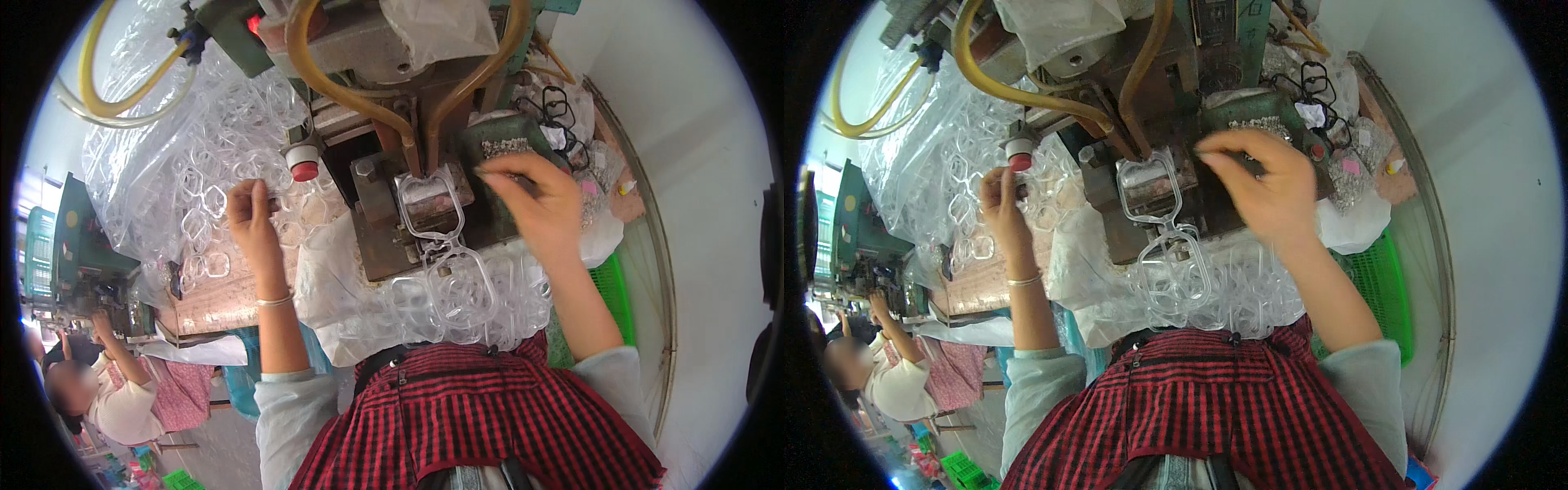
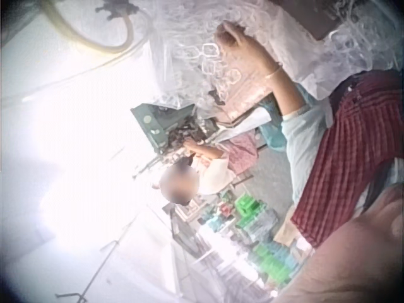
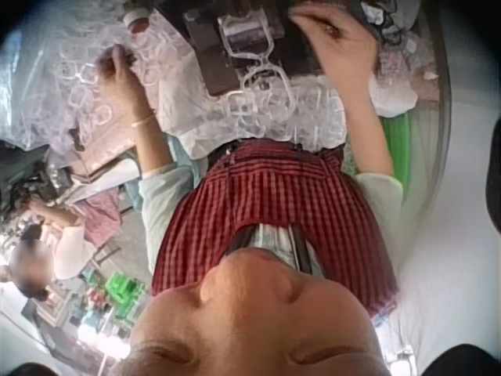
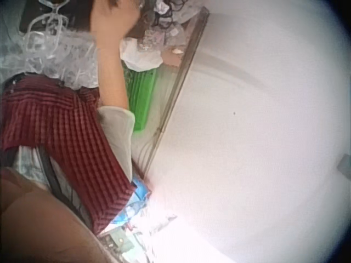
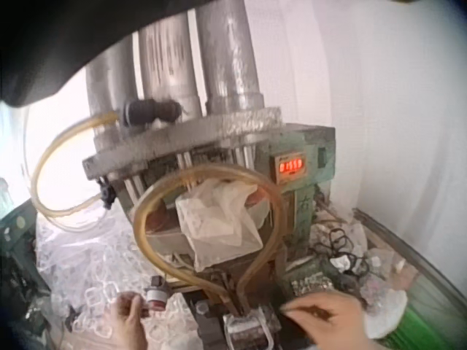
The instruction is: The person repeatedly picks clear plastic frames and small metal components, places them into a press machine, and removes the assembled units. The person handles the parts one at a time and places finished items into a nearby container.
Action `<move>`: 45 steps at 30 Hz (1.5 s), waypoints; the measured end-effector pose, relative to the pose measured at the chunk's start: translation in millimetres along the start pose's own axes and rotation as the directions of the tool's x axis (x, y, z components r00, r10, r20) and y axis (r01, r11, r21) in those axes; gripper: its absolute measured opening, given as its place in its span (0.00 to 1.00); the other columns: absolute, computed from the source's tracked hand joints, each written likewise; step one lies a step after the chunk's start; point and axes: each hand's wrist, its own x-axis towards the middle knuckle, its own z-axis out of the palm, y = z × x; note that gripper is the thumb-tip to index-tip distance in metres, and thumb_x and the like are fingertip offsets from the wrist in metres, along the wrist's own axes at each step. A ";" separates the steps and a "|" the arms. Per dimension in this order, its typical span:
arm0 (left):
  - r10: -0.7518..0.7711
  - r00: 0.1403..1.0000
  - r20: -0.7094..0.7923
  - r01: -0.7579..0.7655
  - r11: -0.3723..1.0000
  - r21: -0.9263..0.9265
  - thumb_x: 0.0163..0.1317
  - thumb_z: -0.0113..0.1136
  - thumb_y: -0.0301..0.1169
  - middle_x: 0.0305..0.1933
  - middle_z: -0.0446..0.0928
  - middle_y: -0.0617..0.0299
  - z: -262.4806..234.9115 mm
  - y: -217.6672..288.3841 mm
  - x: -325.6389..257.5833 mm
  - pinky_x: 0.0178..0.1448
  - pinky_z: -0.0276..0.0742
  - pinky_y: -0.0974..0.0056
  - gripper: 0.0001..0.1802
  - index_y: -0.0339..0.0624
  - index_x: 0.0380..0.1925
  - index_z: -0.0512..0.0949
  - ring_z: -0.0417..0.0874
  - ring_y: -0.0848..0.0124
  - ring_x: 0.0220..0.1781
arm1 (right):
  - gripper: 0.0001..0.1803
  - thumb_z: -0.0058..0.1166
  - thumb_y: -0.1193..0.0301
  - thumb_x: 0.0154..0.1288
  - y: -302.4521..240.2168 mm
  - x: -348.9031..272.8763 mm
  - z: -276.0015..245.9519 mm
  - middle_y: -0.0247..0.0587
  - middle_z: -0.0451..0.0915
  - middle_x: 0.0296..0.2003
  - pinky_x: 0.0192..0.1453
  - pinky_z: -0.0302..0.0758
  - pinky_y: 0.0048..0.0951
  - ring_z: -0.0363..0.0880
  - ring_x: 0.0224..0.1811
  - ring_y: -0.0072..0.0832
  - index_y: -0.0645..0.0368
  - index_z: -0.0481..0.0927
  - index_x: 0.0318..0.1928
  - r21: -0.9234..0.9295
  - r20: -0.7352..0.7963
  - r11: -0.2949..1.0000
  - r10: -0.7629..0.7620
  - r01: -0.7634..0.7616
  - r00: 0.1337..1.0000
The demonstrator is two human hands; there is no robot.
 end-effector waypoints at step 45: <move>0.496 0.456 0.738 -0.699 0.713 -0.047 0.51 0.75 0.29 0.52 0.87 0.62 84.3 111.9 -81.8 0.67 0.74 0.47 0.16 0.50 0.42 0.89 0.85 0.60 0.51 | 0.11 0.67 0.70 0.56 78.6 -24.7 -32.9 0.48 0.82 0.45 0.55 0.76 0.45 0.79 0.50 0.48 0.58 0.85 0.40 -0.702 0.058 0.712 0.096 -0.028 0.994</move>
